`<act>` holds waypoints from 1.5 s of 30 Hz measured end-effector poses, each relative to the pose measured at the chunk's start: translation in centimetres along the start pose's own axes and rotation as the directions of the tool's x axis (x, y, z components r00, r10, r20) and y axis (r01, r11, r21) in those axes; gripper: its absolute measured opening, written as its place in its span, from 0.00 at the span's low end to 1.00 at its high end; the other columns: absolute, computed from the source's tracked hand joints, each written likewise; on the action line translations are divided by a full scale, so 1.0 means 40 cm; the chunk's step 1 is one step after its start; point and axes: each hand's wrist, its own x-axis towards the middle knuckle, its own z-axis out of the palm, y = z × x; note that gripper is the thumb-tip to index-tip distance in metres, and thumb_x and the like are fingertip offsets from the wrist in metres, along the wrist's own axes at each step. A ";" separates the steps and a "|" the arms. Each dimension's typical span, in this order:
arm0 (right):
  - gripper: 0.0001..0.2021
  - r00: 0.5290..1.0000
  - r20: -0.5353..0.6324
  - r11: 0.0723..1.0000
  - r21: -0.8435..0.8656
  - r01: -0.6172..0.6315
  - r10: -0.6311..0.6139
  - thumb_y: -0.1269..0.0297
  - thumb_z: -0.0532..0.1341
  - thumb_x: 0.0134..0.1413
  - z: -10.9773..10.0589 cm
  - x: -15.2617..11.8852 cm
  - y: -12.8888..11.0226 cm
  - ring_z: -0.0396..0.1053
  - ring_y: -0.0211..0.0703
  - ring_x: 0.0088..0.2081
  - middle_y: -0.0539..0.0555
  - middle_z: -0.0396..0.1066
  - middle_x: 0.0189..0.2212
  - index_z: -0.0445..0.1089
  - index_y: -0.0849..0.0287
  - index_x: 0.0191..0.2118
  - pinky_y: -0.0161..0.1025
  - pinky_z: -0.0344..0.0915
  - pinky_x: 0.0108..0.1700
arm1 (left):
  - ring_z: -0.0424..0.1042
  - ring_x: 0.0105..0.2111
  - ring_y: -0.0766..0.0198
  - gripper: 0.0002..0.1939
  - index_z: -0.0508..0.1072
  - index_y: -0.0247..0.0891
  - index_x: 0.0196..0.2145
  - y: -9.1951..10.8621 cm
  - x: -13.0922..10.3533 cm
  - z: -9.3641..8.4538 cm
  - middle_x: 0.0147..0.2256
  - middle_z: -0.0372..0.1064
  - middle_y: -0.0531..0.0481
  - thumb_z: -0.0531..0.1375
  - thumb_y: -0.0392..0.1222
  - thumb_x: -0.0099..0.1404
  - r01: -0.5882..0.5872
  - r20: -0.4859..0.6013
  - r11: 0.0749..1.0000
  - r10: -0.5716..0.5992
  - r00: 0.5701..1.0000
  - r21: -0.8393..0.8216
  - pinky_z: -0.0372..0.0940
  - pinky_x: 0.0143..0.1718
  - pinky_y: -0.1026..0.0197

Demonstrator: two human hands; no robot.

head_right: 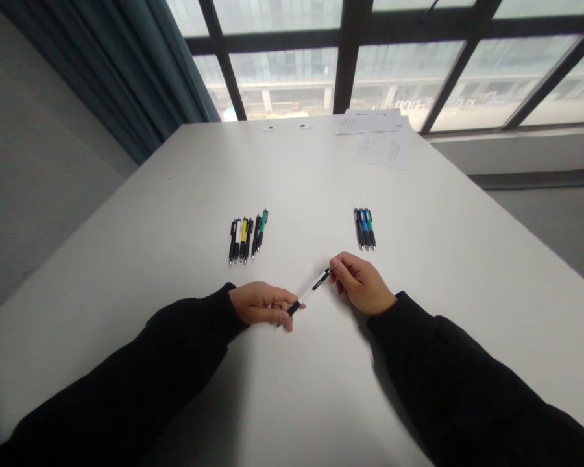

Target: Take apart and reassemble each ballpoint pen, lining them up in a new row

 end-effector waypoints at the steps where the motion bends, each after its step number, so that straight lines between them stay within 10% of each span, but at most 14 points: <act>1: 0.20 1.000 0.011 0.998 0.061 0.019 -0.019 0.46 0.52 0.63 0.006 -0.002 -0.005 0.59 0.35 0.17 0.48 0.64 0.18 0.65 0.58 0.31 0.34 0.56 0.20 | 0.68 0.23 0.68 0.24 0.72 0.36 0.47 0.003 0.006 0.009 0.34 0.78 0.43 0.60 0.56 0.62 0.016 0.052 0.998 -0.013 0.999 -0.053 0.63 0.27 0.66; 4: 0.20 0.996 0.053 0.954 0.296 0.050 -0.069 0.44 0.50 0.62 0.029 -0.010 -0.020 0.63 0.36 0.19 0.50 0.68 0.26 0.65 0.57 0.39 0.34 0.58 0.19 | 0.67 0.21 0.71 0.20 0.68 0.35 0.40 0.007 0.025 0.029 0.40 0.77 0.38 0.62 0.55 0.61 0.027 0.063 0.975 -0.014 0.998 -0.219 0.62 0.23 0.66; 7: 0.18 0.986 0.159 0.915 0.404 -0.010 -0.059 0.45 0.52 0.62 0.055 -0.024 -0.028 0.64 0.35 0.22 0.49 0.66 0.28 0.62 0.57 0.40 0.33 0.60 0.21 | 0.68 0.22 0.71 0.17 0.65 0.36 0.35 0.003 0.040 0.034 0.41 0.76 0.39 0.65 0.50 0.59 -0.134 -0.186 0.947 0.082 0.979 -0.292 0.60 0.21 0.68; 11: 0.21 0.928 0.372 0.938 0.328 -0.111 -0.020 0.46 0.50 0.64 0.082 -0.040 -0.032 0.63 0.35 0.23 0.50 0.66 0.22 0.63 0.60 0.32 0.34 0.60 0.26 | 0.72 0.31 0.66 0.13 0.69 0.34 0.31 -0.001 0.055 0.041 0.35 0.72 0.45 0.68 0.42 0.55 -0.389 -0.473 0.921 0.328 0.818 -0.033 0.66 0.32 0.64; 16: 0.23 0.919 0.394 0.958 0.253 -0.136 0.027 0.47 0.52 0.63 0.091 -0.045 -0.045 0.57 0.32 0.19 0.47 0.61 0.17 0.61 0.60 0.25 0.32 0.54 0.23 | 0.65 0.24 0.70 0.11 0.66 0.35 0.27 0.016 0.052 0.066 0.28 0.66 0.51 0.65 0.41 0.56 -0.334 -0.515 0.900 0.434 0.739 0.280 0.60 0.26 0.66; 25: 0.25 0.919 0.388 0.977 0.160 -0.143 0.071 0.46 0.51 0.64 0.086 -0.045 -0.039 0.54 0.30 0.16 0.46 0.59 0.14 0.61 0.60 0.22 0.32 0.52 0.21 | 0.53 0.22 0.69 0.18 0.59 0.38 0.22 0.024 0.031 0.068 0.21 0.53 0.56 0.49 0.45 0.69 -0.227 -0.246 0.725 0.485 0.839 0.650 0.52 0.25 0.63; 45: 0.20 0.927 0.374 0.955 0.277 -0.111 0.000 0.51 0.55 0.62 0.091 -0.049 -0.034 0.57 0.30 0.18 0.47 0.64 0.16 0.65 0.61 0.26 0.32 0.54 0.22 | 0.49 0.20 0.71 0.22 0.54 0.38 0.19 0.028 0.025 0.094 0.19 0.47 0.58 0.48 0.46 0.70 -0.153 -0.381 0.799 0.433 0.817 0.581 0.47 0.24 0.63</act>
